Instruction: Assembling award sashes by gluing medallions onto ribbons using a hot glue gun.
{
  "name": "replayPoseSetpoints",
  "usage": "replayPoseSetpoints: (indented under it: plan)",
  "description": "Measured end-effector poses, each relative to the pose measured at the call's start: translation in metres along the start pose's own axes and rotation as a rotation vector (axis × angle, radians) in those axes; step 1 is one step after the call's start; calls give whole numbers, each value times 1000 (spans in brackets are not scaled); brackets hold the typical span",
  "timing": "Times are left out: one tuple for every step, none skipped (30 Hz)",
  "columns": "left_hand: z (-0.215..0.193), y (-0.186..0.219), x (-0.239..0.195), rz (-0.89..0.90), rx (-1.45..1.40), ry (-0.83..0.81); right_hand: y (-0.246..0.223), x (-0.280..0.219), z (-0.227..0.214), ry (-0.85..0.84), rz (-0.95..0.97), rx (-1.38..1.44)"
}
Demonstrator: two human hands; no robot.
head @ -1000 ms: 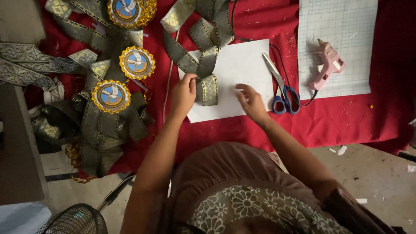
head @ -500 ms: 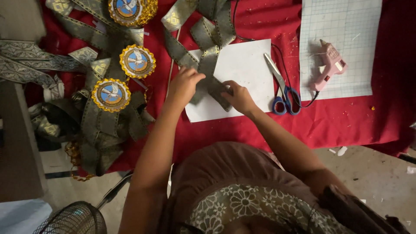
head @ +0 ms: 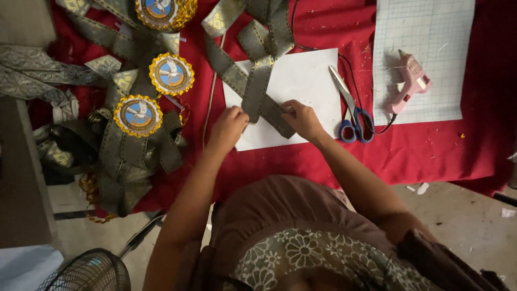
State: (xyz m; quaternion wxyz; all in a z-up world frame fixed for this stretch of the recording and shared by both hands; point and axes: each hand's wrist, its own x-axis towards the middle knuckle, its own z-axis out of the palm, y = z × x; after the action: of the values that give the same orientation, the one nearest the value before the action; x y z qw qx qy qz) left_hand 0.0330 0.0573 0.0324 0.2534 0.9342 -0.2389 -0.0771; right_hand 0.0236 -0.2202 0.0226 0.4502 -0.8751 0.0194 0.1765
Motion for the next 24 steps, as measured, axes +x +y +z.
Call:
replayPoseSetpoints:
  plan:
    - [14,-14,6,-4,0,3,4,-1,4,-4,-3,-2]
    - [28,-28,14,57,-47,79,8,0,6,25,-53,-5]
    - [42,-41,22,118,-93,154,12,0,7,54,-103,-8]
    - [19,-27,36,114,-93,158,12,0,8,50,-105,-10]
    - [-4,-14,50,59,-136,114,13,0,10,58,-100,-17]
    - [-28,0,65,6,-178,72,14,1,10,67,-96,-25]
    - [-37,6,74,5,-179,77,11,1,8,66,-100,-28]
    - [-46,13,83,62,-130,127,8,0,7,49,-71,-56]
    - [-55,19,92,119,-81,177,5,-1,6,33,-41,-83]
    - [-53,20,97,120,-81,180,2,-2,5,34,-43,-85]
    - [-51,20,102,132,-106,153,0,-3,3,27,-31,-65]
    - [-48,21,108,144,-131,124,-3,-5,3,21,-16,-43]
    - [-43,18,111,145,-131,124,-1,-3,3,22,-16,-44]
    - [-38,16,114,171,-174,153,2,-3,4,26,-44,-29]
    - [-33,13,116,196,-217,181,5,-3,5,31,-72,-14]
    - [-33,16,117,195,-217,181,6,-2,5,30,-72,-14]
    - [-33,18,118,212,-198,163,7,-1,5,36,-82,-29]
    - [-33,21,118,229,-181,144,8,-1,6,41,-91,-45]
    - [-40,27,113,228,-181,144,8,-1,6,39,-91,-45]
    - [-46,33,110,196,-270,60,7,-1,5,19,-68,-46]
    - [-53,39,107,164,-358,-25,6,-1,4,-1,-45,-47]
    - [-43,29,99,165,-359,-25,19,2,8,0,-45,-47]
    - [-34,19,92,135,-357,-149,31,5,12,38,-154,-87]
    - [-24,8,86,107,-353,-272,44,10,15,78,-265,-126]
